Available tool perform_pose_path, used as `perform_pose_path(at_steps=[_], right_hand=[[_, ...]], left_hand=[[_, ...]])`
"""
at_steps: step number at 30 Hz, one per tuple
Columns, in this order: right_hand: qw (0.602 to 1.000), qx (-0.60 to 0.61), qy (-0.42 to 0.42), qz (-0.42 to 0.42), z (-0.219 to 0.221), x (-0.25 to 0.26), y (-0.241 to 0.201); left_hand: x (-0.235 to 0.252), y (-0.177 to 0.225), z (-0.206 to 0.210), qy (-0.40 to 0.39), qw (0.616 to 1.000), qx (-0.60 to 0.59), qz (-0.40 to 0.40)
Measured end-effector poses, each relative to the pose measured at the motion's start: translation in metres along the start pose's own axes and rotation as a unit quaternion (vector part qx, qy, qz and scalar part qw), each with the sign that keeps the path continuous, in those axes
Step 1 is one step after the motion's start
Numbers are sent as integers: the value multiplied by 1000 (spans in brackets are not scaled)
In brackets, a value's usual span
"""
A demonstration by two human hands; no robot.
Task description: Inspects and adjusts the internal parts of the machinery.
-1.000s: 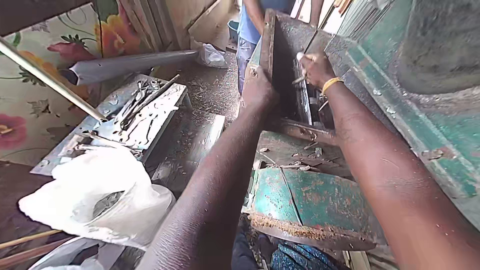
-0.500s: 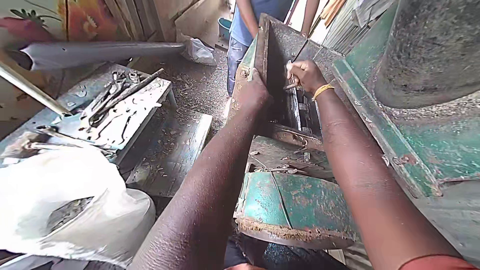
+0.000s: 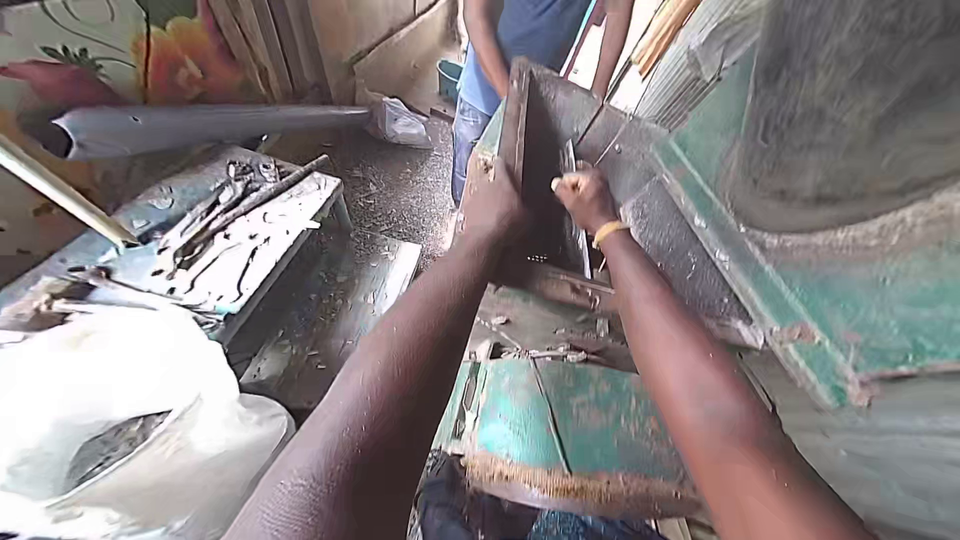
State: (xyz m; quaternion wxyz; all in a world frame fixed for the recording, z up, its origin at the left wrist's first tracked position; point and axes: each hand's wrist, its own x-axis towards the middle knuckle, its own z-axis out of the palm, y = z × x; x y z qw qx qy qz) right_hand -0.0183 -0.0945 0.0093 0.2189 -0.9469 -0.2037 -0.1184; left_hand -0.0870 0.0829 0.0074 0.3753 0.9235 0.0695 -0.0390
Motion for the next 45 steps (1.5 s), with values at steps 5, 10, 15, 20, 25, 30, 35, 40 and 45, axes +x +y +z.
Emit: perform_pose_path(at_steps=[5, 10, 15, 20, 25, 30, 35, 40, 45], right_hand=[[988, 74, 15, -135, 8, -19, 44], [988, 60, 94, -108, 28, -24, 67], [972, 90, 91, -196, 30, -13, 76], [966, 123, 83, -211, 30, -12, 76], [978, 98, 40, -179, 23, -9, 68], [985, 109, -12, -131, 11, -12, 62], [968, 129, -167, -132, -10, -3, 62], [981, 129, -109, -96, -5, -11, 58], [974, 134, -180, 28, -14, -8, 43]], left_hand=[[7, -1, 3, -42, 999, 2, -32], [9, 3, -3, -57, 998, 3, -38], [11, 2, -2, -68, 997, 26, -35], [11, 1, 2, -69, 997, 29, -30], [11, 0, 3, -49, 997, 56, -27], [10, 1, 5, -29, 997, 66, -40], [10, -3, 6, -28, 997, 65, -33], [12, 0, 6, -19, 997, 48, -48], [6, -1, 3, -26, 998, 45, -21]])
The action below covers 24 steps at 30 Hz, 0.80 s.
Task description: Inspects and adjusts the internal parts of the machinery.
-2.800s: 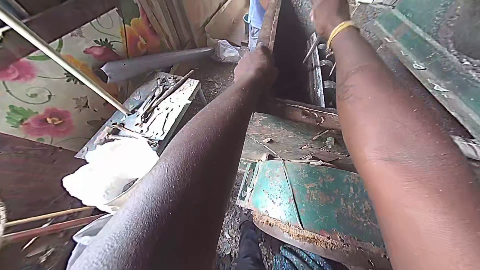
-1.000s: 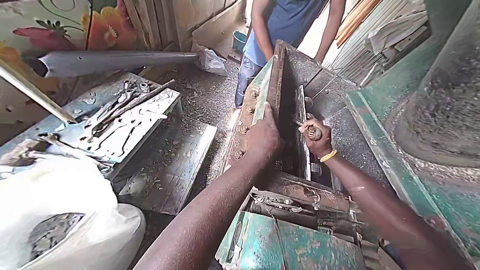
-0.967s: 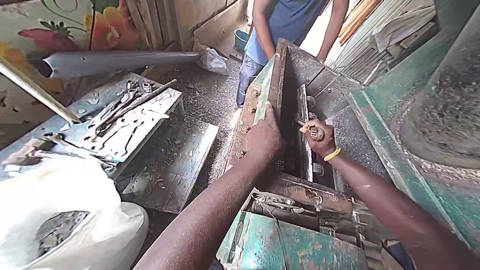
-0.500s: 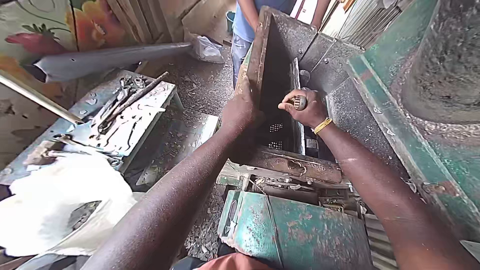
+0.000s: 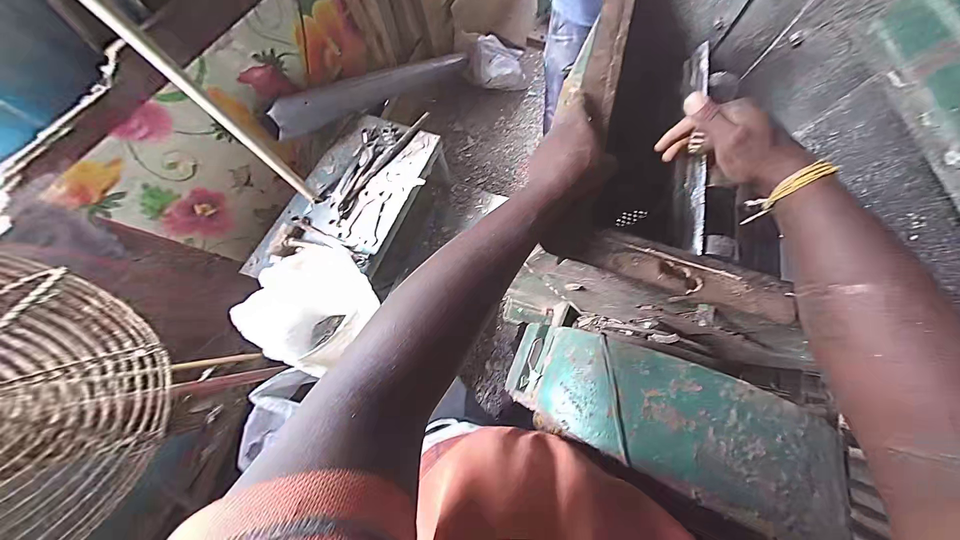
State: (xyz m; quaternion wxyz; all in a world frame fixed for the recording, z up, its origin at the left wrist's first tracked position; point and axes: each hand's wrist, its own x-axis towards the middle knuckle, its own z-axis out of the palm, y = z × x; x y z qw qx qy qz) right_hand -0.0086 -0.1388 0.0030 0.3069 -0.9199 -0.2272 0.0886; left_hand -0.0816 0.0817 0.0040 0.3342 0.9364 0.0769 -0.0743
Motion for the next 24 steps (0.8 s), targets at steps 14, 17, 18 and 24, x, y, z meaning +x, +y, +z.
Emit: perform_pose_path(at_steps=[14, 17, 18, 24], right_hand=[[872, -242, -153, 397, 8, 45, -120], [855, -213, -118, 458, 8, 54, -113], [858, -206, -103, 460, 9, 54, -108], [877, -190, -114, 426, 16, 56, -96]], left_hand=[[18, -22, 0, -40, 995, -87, 42], [19, -21, -2, -37, 994, -89, 45], [18, -22, -1, -37, 993, -96, 49], [26, -26, 6, -33, 986, -138, 86]])
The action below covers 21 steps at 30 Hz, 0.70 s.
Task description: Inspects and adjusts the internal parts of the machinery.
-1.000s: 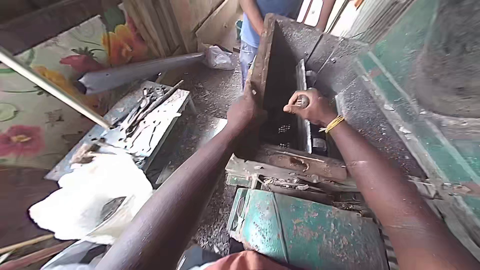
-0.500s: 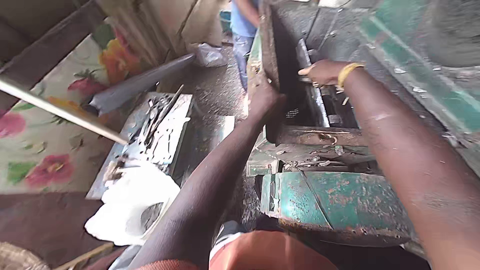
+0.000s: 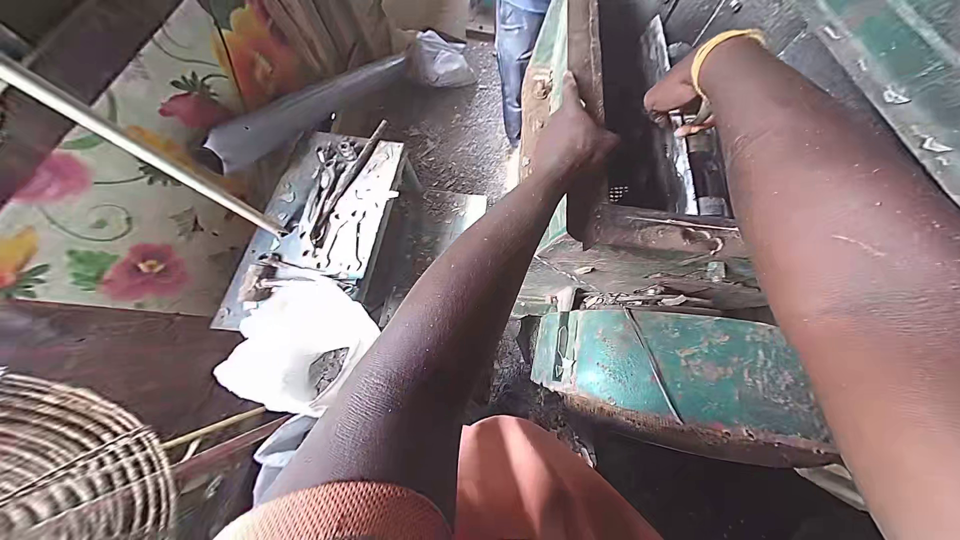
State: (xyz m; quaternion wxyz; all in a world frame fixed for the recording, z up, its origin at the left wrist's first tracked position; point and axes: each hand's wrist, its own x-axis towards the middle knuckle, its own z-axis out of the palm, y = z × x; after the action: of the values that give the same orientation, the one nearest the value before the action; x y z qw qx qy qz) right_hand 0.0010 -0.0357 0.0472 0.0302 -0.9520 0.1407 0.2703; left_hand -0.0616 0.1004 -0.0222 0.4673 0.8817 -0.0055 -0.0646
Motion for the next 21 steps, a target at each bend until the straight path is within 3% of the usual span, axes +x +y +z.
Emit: perform_pose_path(at_steps=[8, 13, 17, 21], right_hand=[[995, -88, 20, -37, -5, 4, 1], [996, -92, 9, 13, -3, 8, 2], [992, -122, -10, 38, -6, 4, 2], [992, -89, -41, 84, -11, 24, 16]], left_hand=[[-2, 0, -4, -18, 997, -76, -3], [-4, -7, -3, -34, 994, -108, -13], [-8, -12, -9, -89, 982, -167, -11], [-5, -25, -17, -161, 947, -278, -9]])
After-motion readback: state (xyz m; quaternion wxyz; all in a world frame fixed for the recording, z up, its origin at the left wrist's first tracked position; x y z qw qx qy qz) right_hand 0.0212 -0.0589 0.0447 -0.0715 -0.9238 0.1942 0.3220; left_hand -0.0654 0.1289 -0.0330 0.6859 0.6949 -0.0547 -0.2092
